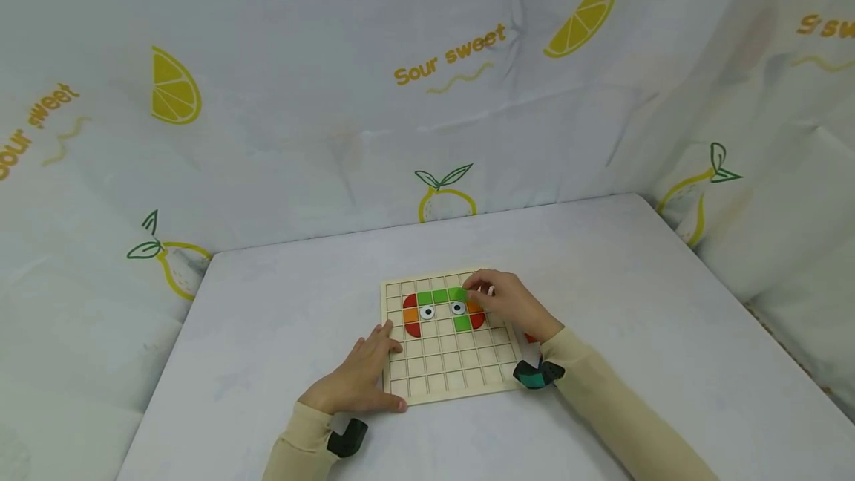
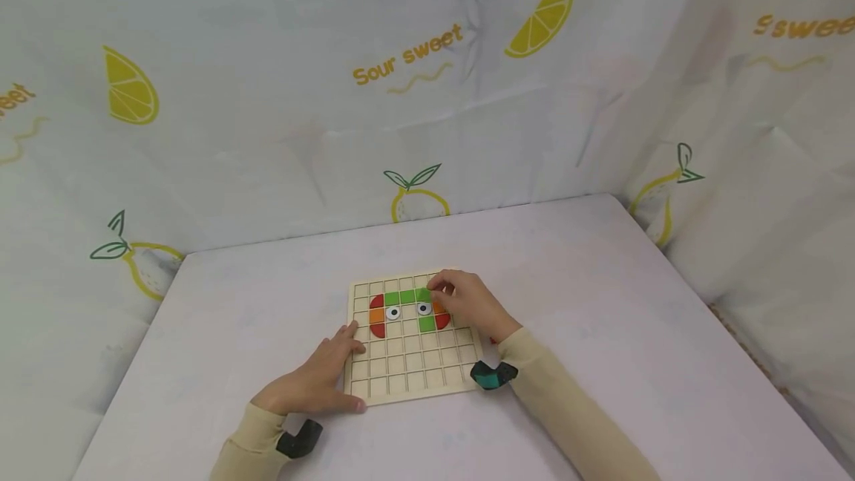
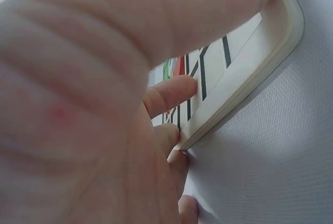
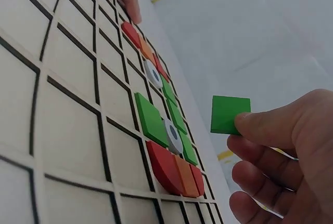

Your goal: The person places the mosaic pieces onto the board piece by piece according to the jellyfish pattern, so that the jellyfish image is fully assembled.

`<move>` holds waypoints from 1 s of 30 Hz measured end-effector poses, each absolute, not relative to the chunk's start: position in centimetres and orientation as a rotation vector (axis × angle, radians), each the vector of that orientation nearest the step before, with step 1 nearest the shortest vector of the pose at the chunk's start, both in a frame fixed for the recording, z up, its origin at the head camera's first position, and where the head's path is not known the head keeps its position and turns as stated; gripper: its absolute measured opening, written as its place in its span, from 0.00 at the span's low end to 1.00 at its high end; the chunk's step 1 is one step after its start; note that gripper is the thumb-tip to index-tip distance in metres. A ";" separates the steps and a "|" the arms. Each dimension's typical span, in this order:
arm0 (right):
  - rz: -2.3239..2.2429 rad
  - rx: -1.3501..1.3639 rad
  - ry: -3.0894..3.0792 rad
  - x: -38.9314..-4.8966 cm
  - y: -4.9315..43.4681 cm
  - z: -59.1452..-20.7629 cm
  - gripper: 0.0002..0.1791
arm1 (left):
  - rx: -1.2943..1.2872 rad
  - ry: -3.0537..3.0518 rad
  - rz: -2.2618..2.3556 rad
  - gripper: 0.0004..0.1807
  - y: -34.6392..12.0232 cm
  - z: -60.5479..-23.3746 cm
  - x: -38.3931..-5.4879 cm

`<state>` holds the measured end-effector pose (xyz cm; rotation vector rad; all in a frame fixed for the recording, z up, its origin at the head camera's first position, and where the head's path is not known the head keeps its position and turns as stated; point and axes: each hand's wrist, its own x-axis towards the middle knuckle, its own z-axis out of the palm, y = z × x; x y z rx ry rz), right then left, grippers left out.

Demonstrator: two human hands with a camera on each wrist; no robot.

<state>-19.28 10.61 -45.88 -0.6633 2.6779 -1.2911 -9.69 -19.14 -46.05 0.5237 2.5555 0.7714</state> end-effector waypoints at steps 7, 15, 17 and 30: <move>-1.239 -0.785 2.688 -18.3 8.8 -46.7 0.06 | 0.528 2.555 0.748 0.43 -19.3 -46.6 -10.0; -1.106 -0.897 2.763 -17.7 7.4 -46.9 0.05 | 0.533 2.565 0.761 0.42 -19.7 -47.5 -10.2; -1.081 -0.904 2.776 -17.5 7.3 -47.0 0.05 | 0.532 2.564 0.763 0.43 -19.6 -47.6 -10.2; -0.920 -0.876 2.927 -17.0 6.9 -47.3 0.05 | 0.532 2.562 0.755 0.43 -19.6 -47.2 -10.1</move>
